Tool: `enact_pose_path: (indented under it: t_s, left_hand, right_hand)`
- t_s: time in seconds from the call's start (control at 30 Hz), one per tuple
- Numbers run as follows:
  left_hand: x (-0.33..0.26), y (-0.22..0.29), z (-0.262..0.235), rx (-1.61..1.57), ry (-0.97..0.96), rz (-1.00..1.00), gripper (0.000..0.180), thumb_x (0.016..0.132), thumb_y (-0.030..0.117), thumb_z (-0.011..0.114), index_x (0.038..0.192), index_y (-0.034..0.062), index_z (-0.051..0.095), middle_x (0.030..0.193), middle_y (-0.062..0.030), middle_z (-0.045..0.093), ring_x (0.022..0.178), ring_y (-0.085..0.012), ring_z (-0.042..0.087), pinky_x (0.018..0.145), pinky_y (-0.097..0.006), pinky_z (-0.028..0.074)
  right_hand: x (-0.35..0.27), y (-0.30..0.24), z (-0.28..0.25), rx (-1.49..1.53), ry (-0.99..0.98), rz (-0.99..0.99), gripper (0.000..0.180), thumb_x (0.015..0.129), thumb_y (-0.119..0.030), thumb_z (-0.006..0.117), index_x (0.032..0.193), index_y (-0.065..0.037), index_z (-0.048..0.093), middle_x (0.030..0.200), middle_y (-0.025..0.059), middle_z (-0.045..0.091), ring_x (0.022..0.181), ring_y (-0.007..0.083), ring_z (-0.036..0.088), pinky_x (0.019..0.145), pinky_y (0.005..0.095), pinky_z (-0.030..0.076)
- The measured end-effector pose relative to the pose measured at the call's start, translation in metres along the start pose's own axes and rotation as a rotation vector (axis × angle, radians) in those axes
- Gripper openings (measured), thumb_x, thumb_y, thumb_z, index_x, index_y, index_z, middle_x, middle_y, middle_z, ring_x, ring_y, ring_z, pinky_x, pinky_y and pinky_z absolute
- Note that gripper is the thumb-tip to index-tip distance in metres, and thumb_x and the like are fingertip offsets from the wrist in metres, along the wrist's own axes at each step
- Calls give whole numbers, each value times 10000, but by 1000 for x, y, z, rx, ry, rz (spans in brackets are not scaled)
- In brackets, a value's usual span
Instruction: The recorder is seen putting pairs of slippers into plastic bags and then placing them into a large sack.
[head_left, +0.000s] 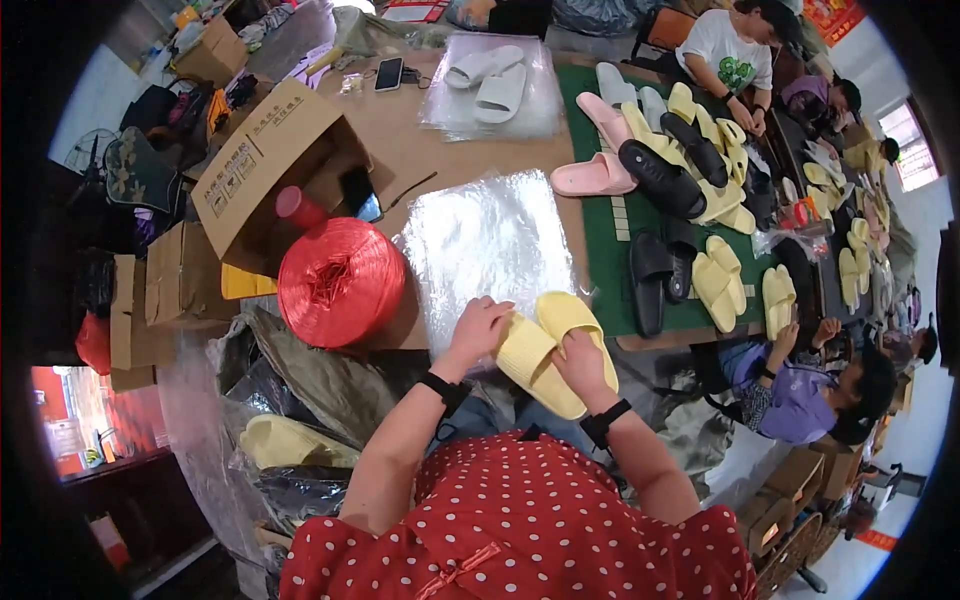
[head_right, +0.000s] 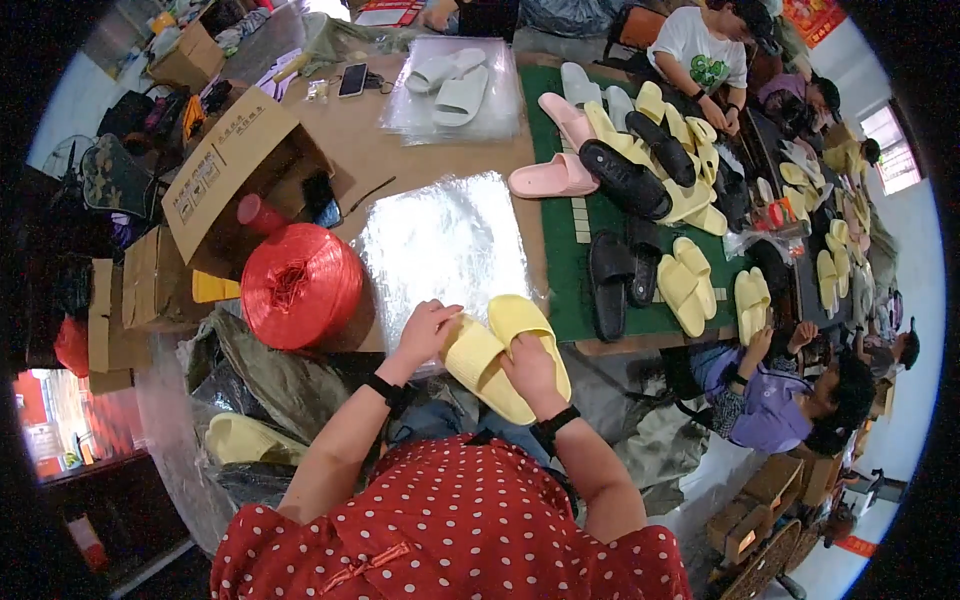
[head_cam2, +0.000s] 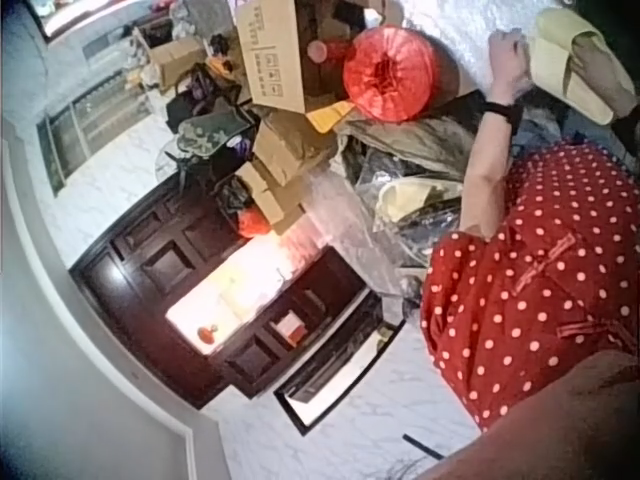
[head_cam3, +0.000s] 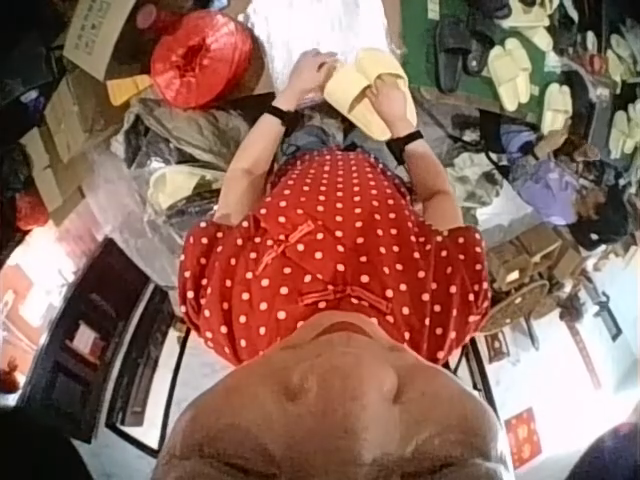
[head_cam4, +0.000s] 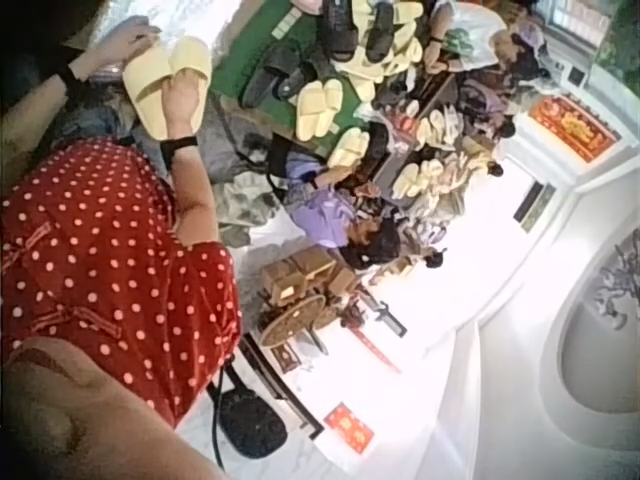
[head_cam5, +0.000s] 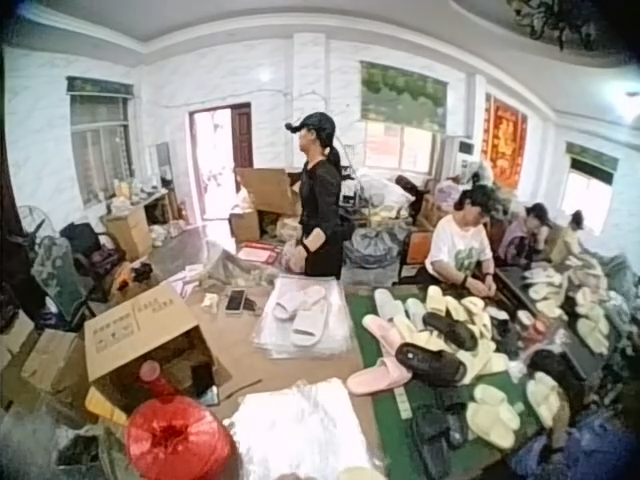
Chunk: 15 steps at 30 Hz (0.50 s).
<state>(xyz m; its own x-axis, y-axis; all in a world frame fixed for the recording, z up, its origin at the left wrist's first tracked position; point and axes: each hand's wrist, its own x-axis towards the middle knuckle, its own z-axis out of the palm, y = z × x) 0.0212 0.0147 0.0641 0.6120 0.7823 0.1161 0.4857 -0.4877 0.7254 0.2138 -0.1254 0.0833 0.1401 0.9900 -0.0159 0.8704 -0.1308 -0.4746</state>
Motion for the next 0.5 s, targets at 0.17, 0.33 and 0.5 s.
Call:
enact_pose_path:
  t_s: [0.17,0.33,0.5]
  left_hand:
    - [4,40,-4,150,48,152,269,769,81,568,1015,102,674,848,-119,584,819,-323,532,747,-402,458]
    - [6,53,-24,177,77,116,289,751,52,574,1009,127,680,827,-102,573,811,-316,536,712,-402,464]
    - [4,24,-42,287,208,-21,307,749,38,585,1013,160,683,820,-85,561,795,-302,541,685,-397,468]
  right_hand:
    - [31,-10,19,-21,-23,83,209,800,-188,611,862,7,570,961,170,534,923,341,551,765,439,488]
    - [70,-11,37,27,-7,163,188,802,-118,568,919,21,521,1005,228,535,797,409,587,694,484,498]
    - [74,-16,32,6,9,113,224,807,-155,586,939,4,500,929,226,560,757,409,601,641,495,504]
